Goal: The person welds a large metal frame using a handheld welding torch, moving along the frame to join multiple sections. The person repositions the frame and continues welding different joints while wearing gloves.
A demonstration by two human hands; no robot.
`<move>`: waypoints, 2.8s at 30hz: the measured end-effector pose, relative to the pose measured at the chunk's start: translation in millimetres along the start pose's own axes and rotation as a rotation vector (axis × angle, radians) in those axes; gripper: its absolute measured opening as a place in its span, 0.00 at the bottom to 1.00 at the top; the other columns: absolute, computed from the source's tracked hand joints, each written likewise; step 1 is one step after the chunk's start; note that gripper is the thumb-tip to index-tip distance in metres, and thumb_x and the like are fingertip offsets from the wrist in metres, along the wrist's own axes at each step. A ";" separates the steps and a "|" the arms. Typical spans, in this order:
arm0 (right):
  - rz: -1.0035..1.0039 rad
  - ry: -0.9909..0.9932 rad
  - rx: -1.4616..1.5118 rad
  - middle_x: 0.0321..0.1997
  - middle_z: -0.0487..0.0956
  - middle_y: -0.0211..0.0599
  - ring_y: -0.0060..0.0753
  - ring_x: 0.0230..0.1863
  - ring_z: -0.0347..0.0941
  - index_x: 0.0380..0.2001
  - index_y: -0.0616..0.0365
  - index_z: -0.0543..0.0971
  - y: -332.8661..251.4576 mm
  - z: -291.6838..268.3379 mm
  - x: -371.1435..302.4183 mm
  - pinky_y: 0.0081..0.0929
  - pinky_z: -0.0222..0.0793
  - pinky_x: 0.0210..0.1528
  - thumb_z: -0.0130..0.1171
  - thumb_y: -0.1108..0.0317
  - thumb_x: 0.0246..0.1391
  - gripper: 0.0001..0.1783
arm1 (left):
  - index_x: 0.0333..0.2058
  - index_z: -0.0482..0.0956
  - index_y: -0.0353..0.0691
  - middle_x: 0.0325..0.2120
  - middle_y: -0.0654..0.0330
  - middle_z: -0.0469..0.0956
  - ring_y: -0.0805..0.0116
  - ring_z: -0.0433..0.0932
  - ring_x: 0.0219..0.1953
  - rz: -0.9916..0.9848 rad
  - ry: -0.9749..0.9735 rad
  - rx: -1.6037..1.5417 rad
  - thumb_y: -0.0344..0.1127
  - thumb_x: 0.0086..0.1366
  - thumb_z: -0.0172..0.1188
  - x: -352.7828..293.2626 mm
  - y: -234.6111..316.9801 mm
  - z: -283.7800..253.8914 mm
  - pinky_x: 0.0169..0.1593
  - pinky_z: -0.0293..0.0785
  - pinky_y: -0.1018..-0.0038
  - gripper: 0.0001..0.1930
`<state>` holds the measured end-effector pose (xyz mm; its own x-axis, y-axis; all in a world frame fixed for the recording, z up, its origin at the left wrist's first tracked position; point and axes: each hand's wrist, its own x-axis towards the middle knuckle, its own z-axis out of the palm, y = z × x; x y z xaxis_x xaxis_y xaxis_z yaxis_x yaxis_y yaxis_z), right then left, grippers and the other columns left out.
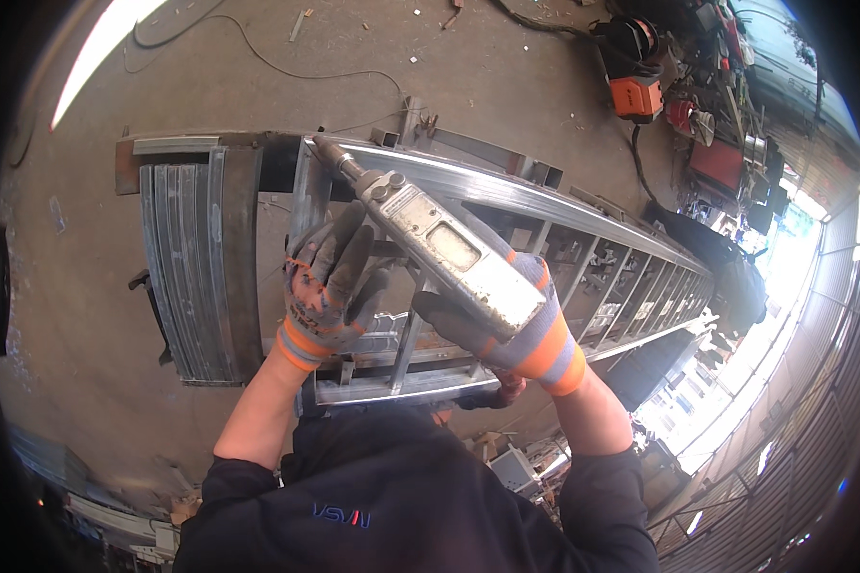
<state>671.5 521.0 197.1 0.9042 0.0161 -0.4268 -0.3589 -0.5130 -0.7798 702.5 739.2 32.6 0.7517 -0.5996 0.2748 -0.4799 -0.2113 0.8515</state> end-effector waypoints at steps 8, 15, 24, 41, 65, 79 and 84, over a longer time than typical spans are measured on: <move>0.161 0.012 0.172 0.49 0.87 0.35 0.25 0.44 0.81 0.57 0.62 0.82 -6.1 2.7 3.3 0.27 0.78 0.49 0.70 0.75 0.50 0.28 | 0.65 0.77 0.46 0.67 0.55 0.74 0.53 0.78 0.61 -0.019 0.020 -0.036 0.36 0.61 0.65 0.1 -0.5 2.0 0.63 0.72 0.55 0.31; 0.214 -0.018 0.226 0.45 0.87 0.36 0.27 0.43 0.81 0.53 0.63 0.83 -1.2 -1.1 -0.3 0.27 0.78 0.50 0.67 0.77 0.51 0.22 | 0.64 0.78 0.45 0.67 0.55 0.75 0.54 0.79 0.62 -0.027 -0.001 -0.027 0.36 0.61 0.65 3.0 1.3 -1.4 0.62 0.73 0.55 0.31; 0.107 -0.035 0.053 0.47 0.84 0.37 0.29 0.44 0.81 0.57 0.60 0.81 5.4 -6.3 0.1 0.28 0.76 0.49 0.74 0.72 0.49 0.29 | 0.63 0.79 0.44 0.66 0.53 0.75 0.52 0.79 0.62 -0.008 0.014 -0.046 0.34 0.59 0.67 6.3 0.2 -1.1 0.62 0.75 0.55 0.30; 0.189 -0.032 0.088 0.47 0.85 0.37 0.32 0.45 0.81 0.56 0.62 0.82 2.7 -5.3 -0.5 0.32 0.77 0.52 0.71 0.71 0.48 0.29 | 0.64 0.75 0.37 0.65 0.42 0.73 0.43 0.79 0.59 0.067 0.016 -0.030 0.29 0.48 0.71 7.2 -2.9 -2.5 0.60 0.76 0.52 0.39; 0.293 -0.007 0.217 0.42 0.84 0.33 0.27 0.42 0.80 0.56 0.63 0.81 -8.6 -3.0 -8.3 0.29 0.77 0.49 0.71 0.75 0.49 0.28 | 0.56 0.79 0.39 0.42 0.52 0.82 0.53 0.82 0.41 -0.023 0.196 -0.220 0.26 0.50 0.73 -8.1 2.2 -4.2 0.47 0.78 0.58 0.31; 0.214 0.016 0.164 0.41 0.83 0.31 0.31 0.41 0.80 0.50 0.57 0.82 -10.8 1.6 -8.9 0.29 0.76 0.47 0.70 0.77 0.51 0.21 | 0.51 0.80 0.43 0.37 0.55 0.81 0.56 0.80 0.36 -0.059 0.180 -0.316 0.27 0.47 0.75 -10.6 2.2 -8.4 0.42 0.77 0.61 0.29; 0.226 -0.031 0.025 0.45 0.83 0.32 0.40 0.45 0.83 0.52 0.53 0.83 -14.6 -0.9 -9.6 0.31 0.77 0.49 0.71 0.75 0.53 0.21 | 0.50 0.80 0.44 0.38 0.56 0.81 0.55 0.80 0.37 -0.059 0.135 -0.303 0.29 0.47 0.74 -14.1 -0.1 -9.6 0.43 0.77 0.60 0.28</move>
<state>668.3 527.5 213.1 0.7928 -0.0699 -0.6054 -0.5574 -0.4850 -0.6739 696.3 755.1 32.9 0.8371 -0.4813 0.2602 -0.2923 0.0085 0.9563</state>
